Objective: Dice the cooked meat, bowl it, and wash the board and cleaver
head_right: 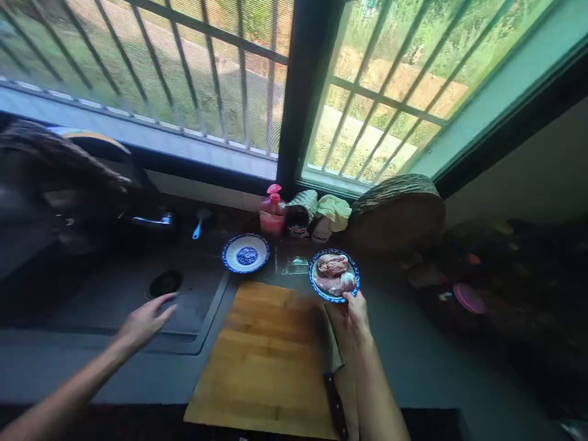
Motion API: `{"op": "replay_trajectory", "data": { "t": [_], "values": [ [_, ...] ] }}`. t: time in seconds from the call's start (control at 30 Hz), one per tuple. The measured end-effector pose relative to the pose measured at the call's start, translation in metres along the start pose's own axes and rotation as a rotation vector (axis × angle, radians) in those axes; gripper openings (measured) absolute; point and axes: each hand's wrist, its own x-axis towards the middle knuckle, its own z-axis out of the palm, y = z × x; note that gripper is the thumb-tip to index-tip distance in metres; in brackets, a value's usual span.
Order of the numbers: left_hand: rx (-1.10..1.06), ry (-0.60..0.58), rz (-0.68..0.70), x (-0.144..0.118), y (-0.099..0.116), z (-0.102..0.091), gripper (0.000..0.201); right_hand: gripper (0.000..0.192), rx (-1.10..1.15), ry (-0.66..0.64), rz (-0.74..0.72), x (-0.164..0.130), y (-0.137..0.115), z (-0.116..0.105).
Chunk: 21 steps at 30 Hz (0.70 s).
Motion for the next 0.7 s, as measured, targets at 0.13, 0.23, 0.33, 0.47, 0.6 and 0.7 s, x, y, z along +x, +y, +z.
{"op": "replay_trajectory", "data": {
  "t": [0.13,0.23,0.33,0.47,0.6,0.7],
  "values": [
    [-0.272,0.092,0.451,0.005,0.087,-0.017,0.032,0.047,-0.048,-0.218,0.101,-0.062,0.016,0.091],
    [-0.255,-0.039,0.602,0.014,0.106,-0.023,0.039,0.047,-0.07,-0.358,0.144,-0.112,0.048,0.18],
    [-0.064,-0.167,0.425,0.023,0.073,-0.028,0.087,0.044,-0.071,-0.4,0.08,-0.163,0.086,0.27],
    [0.146,-0.248,0.219,0.043,-0.015,-0.037,0.108,0.043,-0.135,-0.351,-0.027,-0.217,0.133,0.372],
    [0.144,-0.369,0.125,0.07,-0.097,-0.05,0.106,0.044,-0.227,-0.331,0.015,-0.25,0.164,0.445],
    [0.119,-0.438,0.116,0.088,-0.135,-0.059,0.105,0.048,-0.3,-0.314,0.068,-0.261,0.173,0.482]
  ]
}}
